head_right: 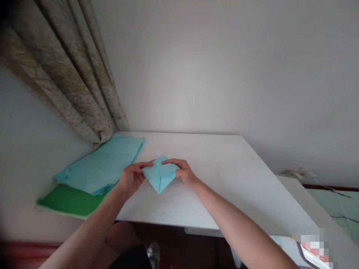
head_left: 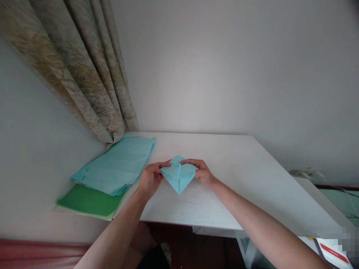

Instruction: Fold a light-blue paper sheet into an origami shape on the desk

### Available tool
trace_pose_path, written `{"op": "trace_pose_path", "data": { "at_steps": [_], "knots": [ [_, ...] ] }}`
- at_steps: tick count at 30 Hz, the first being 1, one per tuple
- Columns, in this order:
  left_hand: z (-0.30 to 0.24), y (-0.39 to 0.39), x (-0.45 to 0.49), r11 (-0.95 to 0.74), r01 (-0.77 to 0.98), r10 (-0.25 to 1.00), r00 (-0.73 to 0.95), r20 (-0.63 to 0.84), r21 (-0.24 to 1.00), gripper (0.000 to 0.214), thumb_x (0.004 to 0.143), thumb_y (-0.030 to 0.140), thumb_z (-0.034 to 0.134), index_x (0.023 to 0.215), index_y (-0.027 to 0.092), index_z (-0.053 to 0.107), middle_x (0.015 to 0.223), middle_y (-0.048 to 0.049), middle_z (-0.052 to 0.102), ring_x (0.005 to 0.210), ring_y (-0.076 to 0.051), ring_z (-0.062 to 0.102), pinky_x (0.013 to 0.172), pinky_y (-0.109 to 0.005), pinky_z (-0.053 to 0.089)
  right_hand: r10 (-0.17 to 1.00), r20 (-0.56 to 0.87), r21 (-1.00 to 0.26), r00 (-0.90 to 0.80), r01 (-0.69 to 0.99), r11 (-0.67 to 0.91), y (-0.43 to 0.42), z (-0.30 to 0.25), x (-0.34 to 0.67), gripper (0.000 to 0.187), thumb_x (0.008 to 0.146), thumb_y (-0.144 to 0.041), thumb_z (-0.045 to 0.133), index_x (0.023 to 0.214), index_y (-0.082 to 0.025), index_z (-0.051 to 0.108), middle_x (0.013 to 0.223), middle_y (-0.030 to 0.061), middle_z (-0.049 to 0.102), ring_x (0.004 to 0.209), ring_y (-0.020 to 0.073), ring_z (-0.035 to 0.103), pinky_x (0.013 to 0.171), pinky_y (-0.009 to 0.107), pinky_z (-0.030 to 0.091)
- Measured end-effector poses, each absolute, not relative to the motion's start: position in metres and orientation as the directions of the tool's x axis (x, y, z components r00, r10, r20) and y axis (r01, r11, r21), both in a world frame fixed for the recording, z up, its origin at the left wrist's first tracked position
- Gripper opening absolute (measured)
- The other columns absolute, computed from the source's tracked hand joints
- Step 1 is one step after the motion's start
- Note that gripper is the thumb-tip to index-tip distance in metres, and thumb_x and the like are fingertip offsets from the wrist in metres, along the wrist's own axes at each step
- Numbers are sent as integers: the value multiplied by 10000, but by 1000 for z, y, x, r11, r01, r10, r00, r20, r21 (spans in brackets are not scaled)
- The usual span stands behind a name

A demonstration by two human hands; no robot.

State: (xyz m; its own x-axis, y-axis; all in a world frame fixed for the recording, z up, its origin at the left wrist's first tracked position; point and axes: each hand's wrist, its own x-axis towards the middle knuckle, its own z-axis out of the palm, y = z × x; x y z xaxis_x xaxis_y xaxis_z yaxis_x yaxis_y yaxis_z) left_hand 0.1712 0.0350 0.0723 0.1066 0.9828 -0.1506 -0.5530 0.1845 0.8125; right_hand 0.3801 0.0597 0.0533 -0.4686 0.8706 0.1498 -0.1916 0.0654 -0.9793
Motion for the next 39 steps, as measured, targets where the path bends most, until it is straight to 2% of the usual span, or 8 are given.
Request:
{"op": "trace_pose_path", "data": {
  "at_steps": [4, 11, 18, 20, 23, 28, 34, 39],
  "knots": [
    [72, 37, 169, 186, -538, 980, 41, -195, 822, 315, 529, 139, 535, 741, 33, 742, 794, -145, 718, 679, -182, 604, 638, -264, 488, 835, 156, -977, -527, -205, 53, 58, 56, 379, 560, 510, -171, 519, 1037, -218, 704, 922, 32, 684, 751, 197, 569, 635, 290, 397],
    [72, 37, 165, 230, -564, 968, 50, -245, 793, 312, 555, 203, 568, 759, 40, 740, 802, -159, 713, 731, -229, 631, 689, -325, 507, 788, 195, -976, -583, -196, 96, 58, 60, 380, 566, 549, -200, 459, 1057, -193, 709, 1123, 60, 653, 984, 267, 568, 802, 363, 413],
    [60, 36, 168, 191, -235, 982, 38, -188, 953, 219, 574, 175, 676, 775, 126, 748, 687, -58, 696, 591, -145, 583, 588, -259, 479, 907, 26, -999, -421, 26, 41, 54, 61, 374, 318, 771, -362, 564, 996, -208, 727, 906, 41, 711, 792, 216, 607, 752, 365, 442],
    [56, 36, 170, 165, -135, 986, 37, -162, 977, 227, 588, 183, 662, 795, 149, 749, 688, -45, 696, 579, -144, 583, 574, -259, 474, 924, -10, -997, -383, 72, 19, 53, 62, 373, 345, 761, -391, 612, 1032, -202, 711, 840, 35, 708, 744, 205, 606, 716, 356, 452],
    [54, 36, 172, 102, -103, 995, -2, -103, 989, 218, 624, 218, 641, 806, 157, 744, 742, -50, 704, 611, -153, 599, 596, -273, 491, 926, 23, -999, -377, 35, 39, 53, 63, 372, 421, 737, -382, 662, 1125, -218, 660, 974, 46, 689, 829, 207, 609, 752, 349, 461],
    [57, 36, 173, 30, -112, 992, -116, -43, 993, 260, 683, 265, 613, 893, 161, 724, 855, -58, 701, 657, -153, 599, 615, -278, 501, 934, 48, -998, -354, -42, 35, 56, 57, 370, 836, 663, -308, 742, 1395, -263, 341, 1045, 60, 639, 799, 186, 611, 728, 336, 484],
    [59, 32, 173, -199, 242, 980, 75, 186, 950, 211, 696, 197, 579, 827, 215, 743, 862, -44, 667, 782, -183, 593, 714, -289, 464, 952, 23, -1000, -307, 2, 25, 59, 53, 369, 678, 641, -240, 737, 1258, -234, 457, 867, 33, 643, 681, 172, 601, 628, 315, 483],
    [61, 26, 178, -296, 442, 949, 233, 210, 847, 251, 761, 216, 559, 957, 249, 712, 852, -41, 595, 730, -169, 555, 646, -265, 440, 970, 68, -996, -235, 39, 79, 58, 58, 370, 648, 650, -220, 729, 1238, -249, 458, 813, 12, 619, 692, 177, 593, 615, 310, 474]
  ]
}}
